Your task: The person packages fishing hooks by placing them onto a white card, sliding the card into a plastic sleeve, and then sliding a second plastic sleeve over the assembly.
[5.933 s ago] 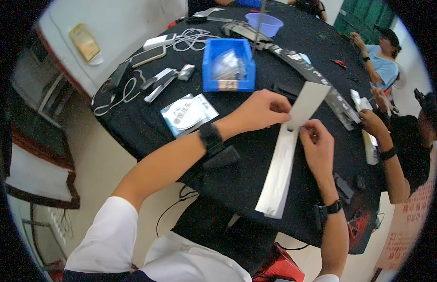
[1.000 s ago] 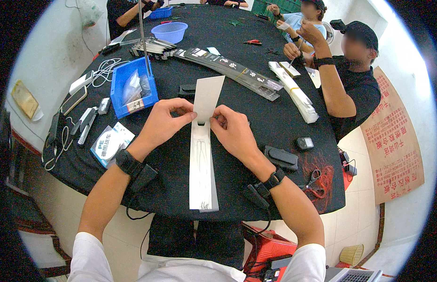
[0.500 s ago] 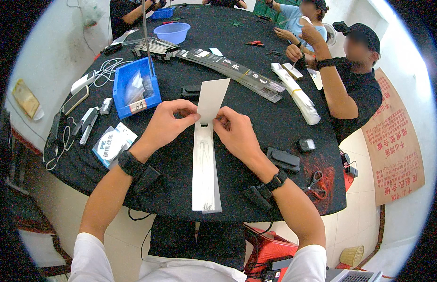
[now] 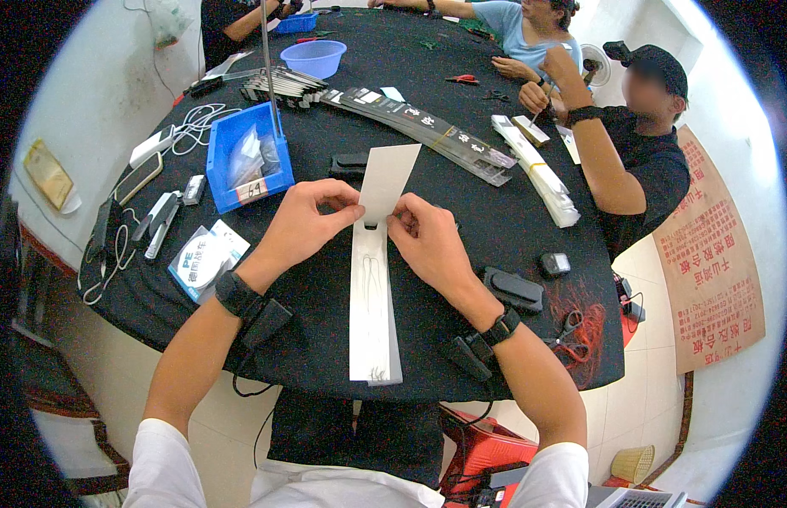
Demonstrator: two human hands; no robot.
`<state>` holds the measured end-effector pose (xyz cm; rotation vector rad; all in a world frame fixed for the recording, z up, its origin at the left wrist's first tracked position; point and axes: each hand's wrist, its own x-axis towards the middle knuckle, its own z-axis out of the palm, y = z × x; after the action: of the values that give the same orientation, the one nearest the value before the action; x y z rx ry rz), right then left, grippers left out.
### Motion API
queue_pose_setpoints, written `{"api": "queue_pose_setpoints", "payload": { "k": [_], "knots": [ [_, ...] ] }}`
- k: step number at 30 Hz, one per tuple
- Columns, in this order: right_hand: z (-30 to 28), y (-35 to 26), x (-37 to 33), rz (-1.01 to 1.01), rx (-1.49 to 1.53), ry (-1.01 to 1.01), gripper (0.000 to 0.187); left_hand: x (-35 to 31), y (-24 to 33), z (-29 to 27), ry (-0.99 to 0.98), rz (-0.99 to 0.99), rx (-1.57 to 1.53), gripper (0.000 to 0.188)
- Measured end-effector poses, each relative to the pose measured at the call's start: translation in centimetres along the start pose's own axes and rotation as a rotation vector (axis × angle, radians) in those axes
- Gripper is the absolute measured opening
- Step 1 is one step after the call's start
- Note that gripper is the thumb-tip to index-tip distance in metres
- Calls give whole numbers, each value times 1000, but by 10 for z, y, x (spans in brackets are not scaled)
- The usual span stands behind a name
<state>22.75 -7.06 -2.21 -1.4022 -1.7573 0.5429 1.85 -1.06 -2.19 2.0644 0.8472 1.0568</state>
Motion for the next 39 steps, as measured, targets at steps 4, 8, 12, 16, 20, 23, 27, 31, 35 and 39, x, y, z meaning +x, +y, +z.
{"api": "queue_pose_setpoints", "payload": {
  "k": [4,8,12,16,20,23,27,31,35,39],
  "knots": [
    [0,1,0,14,6,-4,15,0,0,0,6,5,-6,17],
    [0,2,0,0,-13,0,15,0,1,0,-6,-6,-14,17],
    [1,6,1,-13,4,-5,14,0,-1,-1,-12,-11,-8,17],
    [3,9,1,-24,31,7,13,0,0,-1,-14,-3,-9,17],
    [1,4,1,-10,-6,1,13,0,1,0,-5,-15,-2,17],
    [0,2,0,-8,-20,-6,14,0,1,-1,-11,-34,1,18],
    [0,-1,0,-6,-17,-6,14,0,-1,0,-8,-31,-5,18],
    [0,0,0,-15,-15,-2,14,0,0,-1,-6,-19,4,19],
    [-1,-1,-1,-12,1,4,14,1,1,0,-5,-17,13,19],
    [1,-1,0,2,-3,-2,14,0,2,-1,-6,-15,8,19]
  ]
}}
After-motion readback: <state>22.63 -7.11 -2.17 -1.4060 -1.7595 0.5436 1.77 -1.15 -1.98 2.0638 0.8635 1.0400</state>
